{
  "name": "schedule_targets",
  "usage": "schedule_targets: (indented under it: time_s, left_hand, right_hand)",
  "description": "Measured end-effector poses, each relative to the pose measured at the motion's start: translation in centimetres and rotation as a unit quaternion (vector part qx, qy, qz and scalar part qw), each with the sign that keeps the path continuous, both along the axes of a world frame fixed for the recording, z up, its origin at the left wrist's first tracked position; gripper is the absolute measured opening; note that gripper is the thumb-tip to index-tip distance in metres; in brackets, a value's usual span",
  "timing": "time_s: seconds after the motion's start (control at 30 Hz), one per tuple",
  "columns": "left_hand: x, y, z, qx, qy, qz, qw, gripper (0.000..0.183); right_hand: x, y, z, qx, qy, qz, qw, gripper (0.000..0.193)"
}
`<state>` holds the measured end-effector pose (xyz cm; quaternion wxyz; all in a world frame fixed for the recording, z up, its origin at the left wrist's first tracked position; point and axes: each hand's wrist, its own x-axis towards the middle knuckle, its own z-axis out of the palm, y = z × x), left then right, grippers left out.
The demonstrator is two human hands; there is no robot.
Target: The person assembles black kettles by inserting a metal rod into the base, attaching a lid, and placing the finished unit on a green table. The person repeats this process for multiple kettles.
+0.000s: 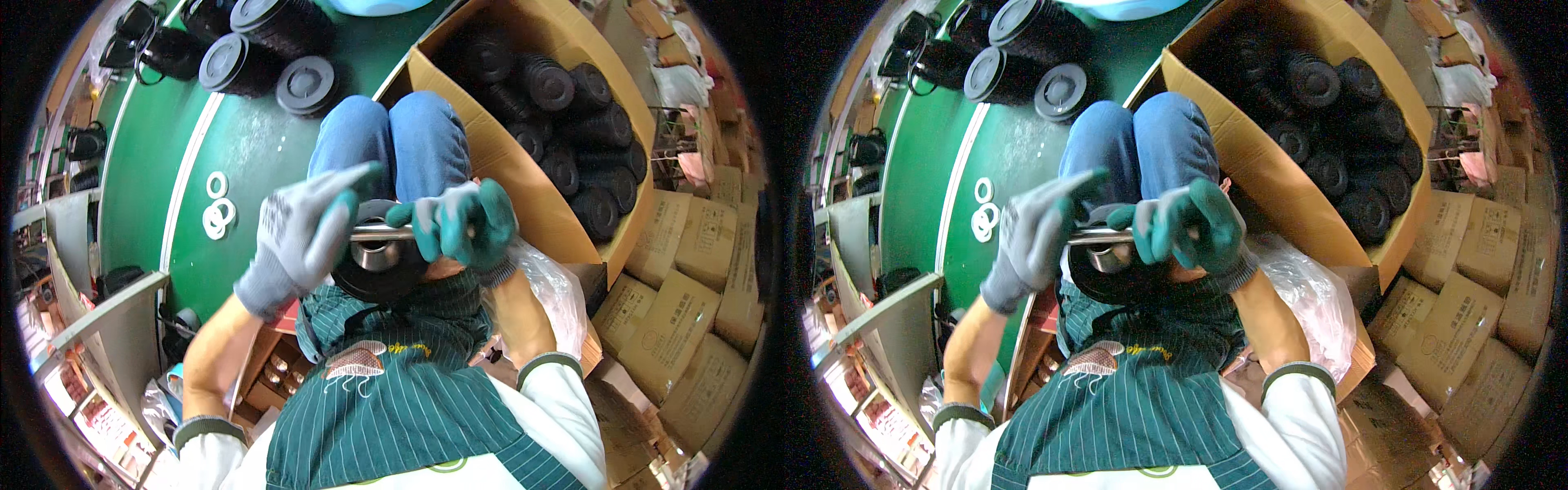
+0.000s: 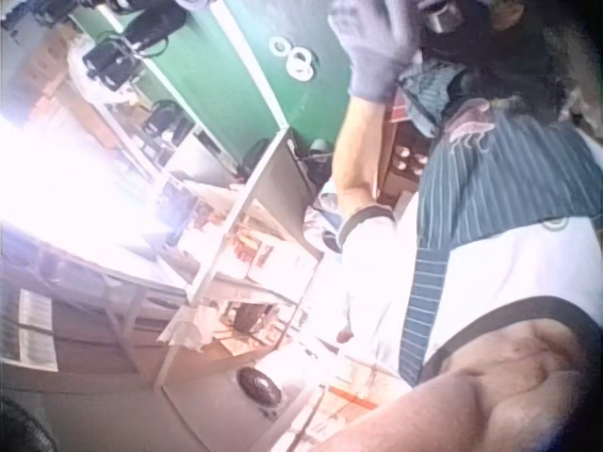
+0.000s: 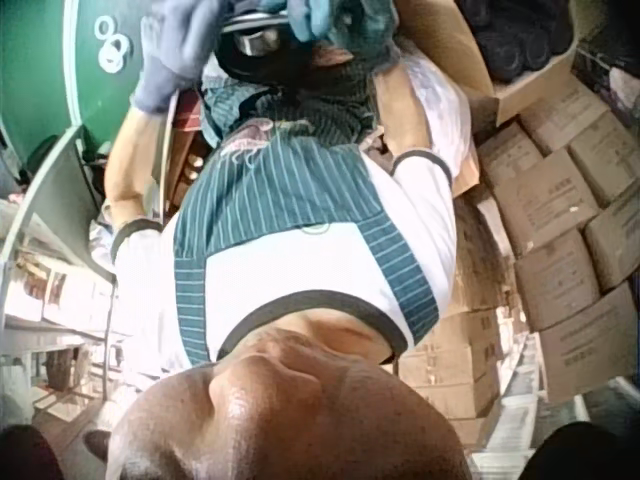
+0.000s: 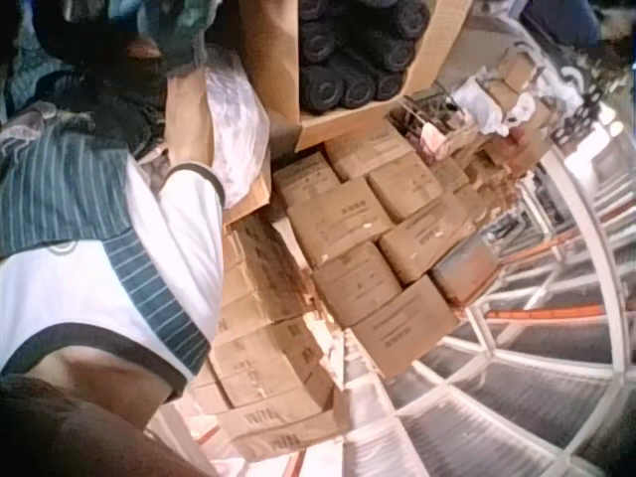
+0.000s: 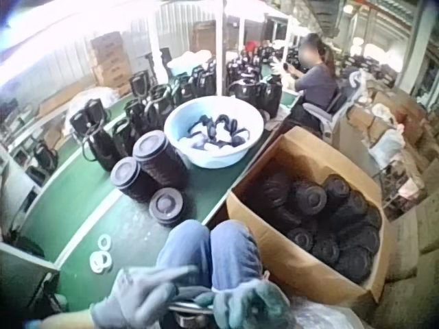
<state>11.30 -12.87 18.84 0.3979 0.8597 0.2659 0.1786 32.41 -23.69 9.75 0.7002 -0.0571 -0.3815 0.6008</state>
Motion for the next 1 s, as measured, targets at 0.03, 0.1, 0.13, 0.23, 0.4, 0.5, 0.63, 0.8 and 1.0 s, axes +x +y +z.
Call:
schedule_targets:
  time_s: [0.03,0.1,0.13,0.23,0.4,0.5,0.63,0.8,1.0]
  left_hand:
    - [-0.1,0.6,-0.6,-0.032,-0.073,0.014,0.997,0.041]
    - [0.5,2.4,-1.5,0.011,-0.081,-0.035,0.996,0.04]
    - [1.0,3.4,-3.0,0.022,-0.111,-0.064,0.992,0.038]
    - [4.2,5.8,-7.3,0.126,-0.198,-0.148,0.961,0.034]
    - [12.6,4.4,-8.9,-0.084,-0.198,-0.29,0.932,0.035]
    - [15.3,2.2,-8.4,-0.199,-0.164,-0.352,0.9,0.038]
    - [13.4,2.4,-7.6,-0.107,-0.274,-0.298,0.908,0.037]
    - [6.8,6.7,1.8,-0.028,0.302,-0.258,0.917,0.064]
    - [1.7,3.5,4.1,-0.118,0.28,-0.178,0.936,0.053]
  right_hand:
    - [0.2,-0.5,0.3,0.009,-0.068,0.005,0.998,0.037]
    - [0.2,-1.6,1.9,0.066,-0.237,-0.014,0.969,0.035]
    - [0.0,-1.8,3.3,0.117,-0.337,-0.038,0.933,0.029]
    - [-1.6,-2.5,8.4,0.184,-0.568,-0.024,0.802,0.026]
    - [-6.9,1.3,9.3,0.263,-0.655,-0.038,0.707,0.022]
    - [-12.2,3.9,9.2,0.239,-0.695,-0.108,0.669,0.02]
    - [-11.3,3.4,11.4,0.166,-0.787,0.126,0.581,0.049]
    - [-9.3,4.5,8.7,0.175,-0.611,-0.12,0.762,0.058]
    - [-2.8,1.1,6.7,0.006,-0.011,-0.1,0.995,0.055]
